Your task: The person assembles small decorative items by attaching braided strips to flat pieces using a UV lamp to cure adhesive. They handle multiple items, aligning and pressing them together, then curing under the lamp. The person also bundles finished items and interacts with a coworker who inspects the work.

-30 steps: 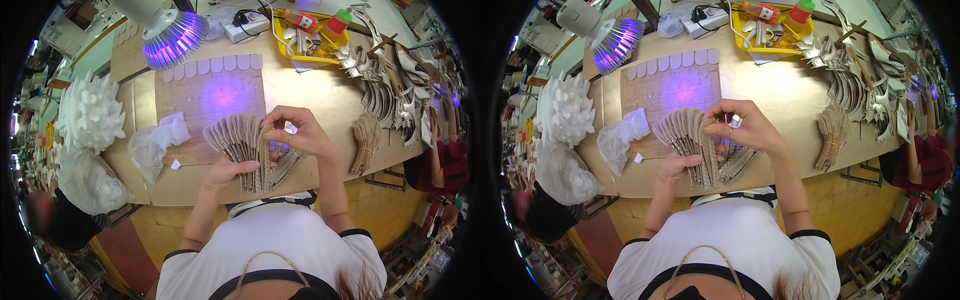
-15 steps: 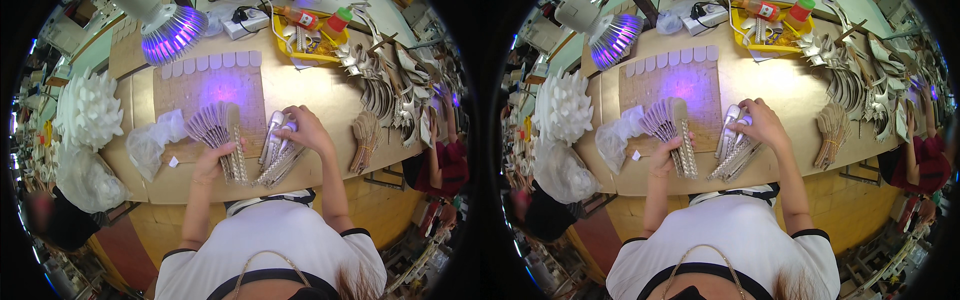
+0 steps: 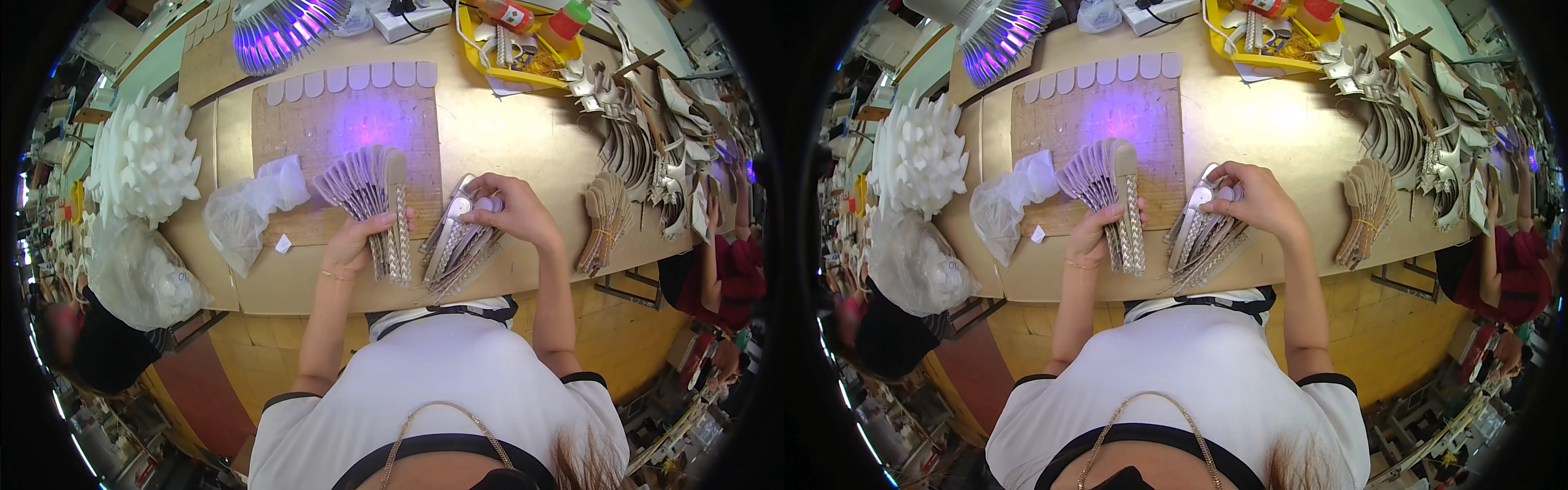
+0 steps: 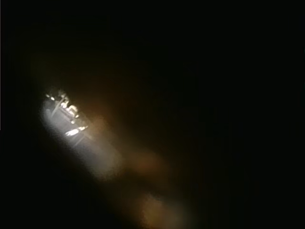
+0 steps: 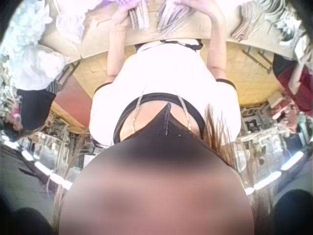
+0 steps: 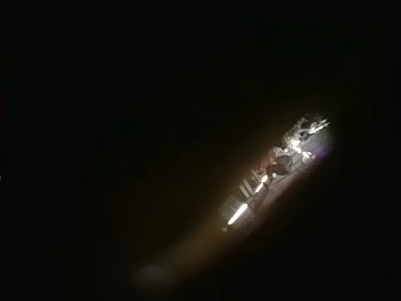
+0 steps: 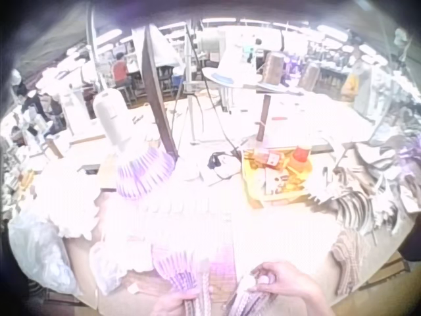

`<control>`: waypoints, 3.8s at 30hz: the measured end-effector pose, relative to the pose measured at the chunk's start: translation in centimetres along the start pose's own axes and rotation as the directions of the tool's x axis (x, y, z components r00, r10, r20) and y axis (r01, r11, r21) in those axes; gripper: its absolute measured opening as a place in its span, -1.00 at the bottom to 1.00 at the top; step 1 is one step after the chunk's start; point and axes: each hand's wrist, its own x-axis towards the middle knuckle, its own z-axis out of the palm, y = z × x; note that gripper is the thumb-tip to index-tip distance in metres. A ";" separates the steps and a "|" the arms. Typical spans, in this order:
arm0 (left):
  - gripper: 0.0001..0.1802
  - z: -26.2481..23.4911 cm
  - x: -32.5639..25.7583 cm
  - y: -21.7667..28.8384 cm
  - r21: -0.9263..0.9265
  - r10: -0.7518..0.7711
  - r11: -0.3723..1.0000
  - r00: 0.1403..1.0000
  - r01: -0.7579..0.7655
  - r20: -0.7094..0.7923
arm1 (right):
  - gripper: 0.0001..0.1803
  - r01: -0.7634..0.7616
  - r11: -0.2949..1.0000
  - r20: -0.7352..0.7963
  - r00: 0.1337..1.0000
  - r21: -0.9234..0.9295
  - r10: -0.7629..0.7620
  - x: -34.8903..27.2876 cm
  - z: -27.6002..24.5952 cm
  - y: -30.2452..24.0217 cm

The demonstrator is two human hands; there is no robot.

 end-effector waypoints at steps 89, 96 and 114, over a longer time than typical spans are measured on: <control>-0.48 7.1 -2.7 -2.0 -0.342 -0.208 0.906 0.966 0.249 0.153 | -0.70 0.602 0.693 -0.144 0.786 0.396 -0.601 -1.8 -2.1 -8.2; -0.43 5.6 -1.5 -1.2 -0.427 -0.253 0.816 0.904 0.391 0.344 | -0.48 0.497 0.708 0.107 0.776 0.502 -0.621 -2.1 -6.0 -8.5; -0.46 6.1 -2.5 1.5 0.257 0.028 0.965 0.992 -0.059 0.123 | -0.77 0.283 0.779 -0.006 0.941 0.559 -0.338 -3.5 -3.0 -8.4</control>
